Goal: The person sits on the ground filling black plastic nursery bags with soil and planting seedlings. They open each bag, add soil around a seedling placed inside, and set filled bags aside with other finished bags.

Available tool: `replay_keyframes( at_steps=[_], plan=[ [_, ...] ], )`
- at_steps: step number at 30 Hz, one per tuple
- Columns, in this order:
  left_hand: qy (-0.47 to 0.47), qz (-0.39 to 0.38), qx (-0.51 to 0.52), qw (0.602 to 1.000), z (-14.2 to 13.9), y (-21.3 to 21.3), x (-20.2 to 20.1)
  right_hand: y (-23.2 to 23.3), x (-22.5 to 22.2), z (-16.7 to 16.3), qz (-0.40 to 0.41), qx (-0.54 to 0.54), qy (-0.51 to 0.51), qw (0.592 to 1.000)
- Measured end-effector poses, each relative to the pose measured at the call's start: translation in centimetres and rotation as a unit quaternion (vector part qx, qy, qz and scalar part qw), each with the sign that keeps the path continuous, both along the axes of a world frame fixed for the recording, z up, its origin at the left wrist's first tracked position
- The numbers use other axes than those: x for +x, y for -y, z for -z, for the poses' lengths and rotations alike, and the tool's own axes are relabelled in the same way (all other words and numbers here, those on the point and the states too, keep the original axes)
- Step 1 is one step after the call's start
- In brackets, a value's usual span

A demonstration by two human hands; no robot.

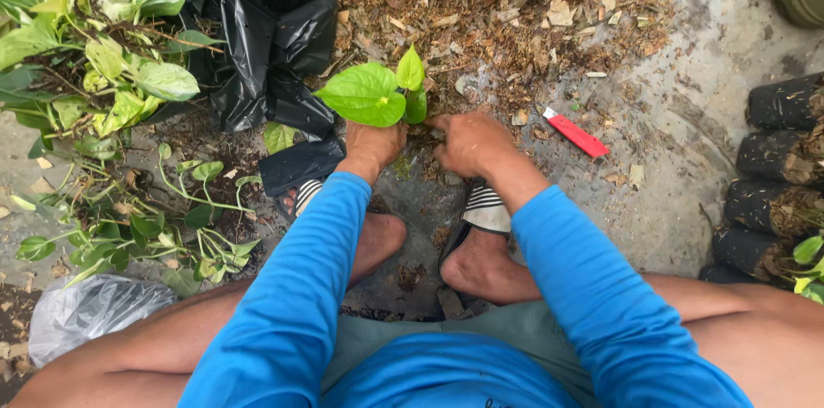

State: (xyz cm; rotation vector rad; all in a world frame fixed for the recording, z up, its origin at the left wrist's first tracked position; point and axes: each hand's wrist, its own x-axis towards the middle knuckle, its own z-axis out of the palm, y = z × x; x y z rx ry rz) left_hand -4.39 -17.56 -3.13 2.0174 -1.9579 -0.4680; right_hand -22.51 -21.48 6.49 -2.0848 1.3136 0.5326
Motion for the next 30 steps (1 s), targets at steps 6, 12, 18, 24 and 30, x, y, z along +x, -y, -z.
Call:
replay_keyframes(
  at_steps=[6,12,18,24,30],
  plan=[
    [-0.007,0.018,0.042,0.999,0.7,-0.5,-0.5,-1.1,1.7,0.4,-0.021,0.046,-0.048,0.998],
    [-0.013,-0.037,0.091,0.995,1.0,-2.1,-1.3,1.2,-0.6,-0.5,0.070,0.015,0.042,0.997],
    [-0.026,-0.081,-0.004,0.996,3.2,-2.3,-2.9,3.3,-2.4,5.4,0.036,-0.014,0.148,0.988],
    [0.019,0.016,0.035,0.999,2.3,-1.7,-0.9,9.7,-8.2,9.1,0.327,-0.171,-0.072,0.927],
    [-0.136,0.051,0.163,0.976,0.4,0.9,4.2,9.5,-1.4,9.5,0.166,-0.140,-0.066,0.974]
  ],
)
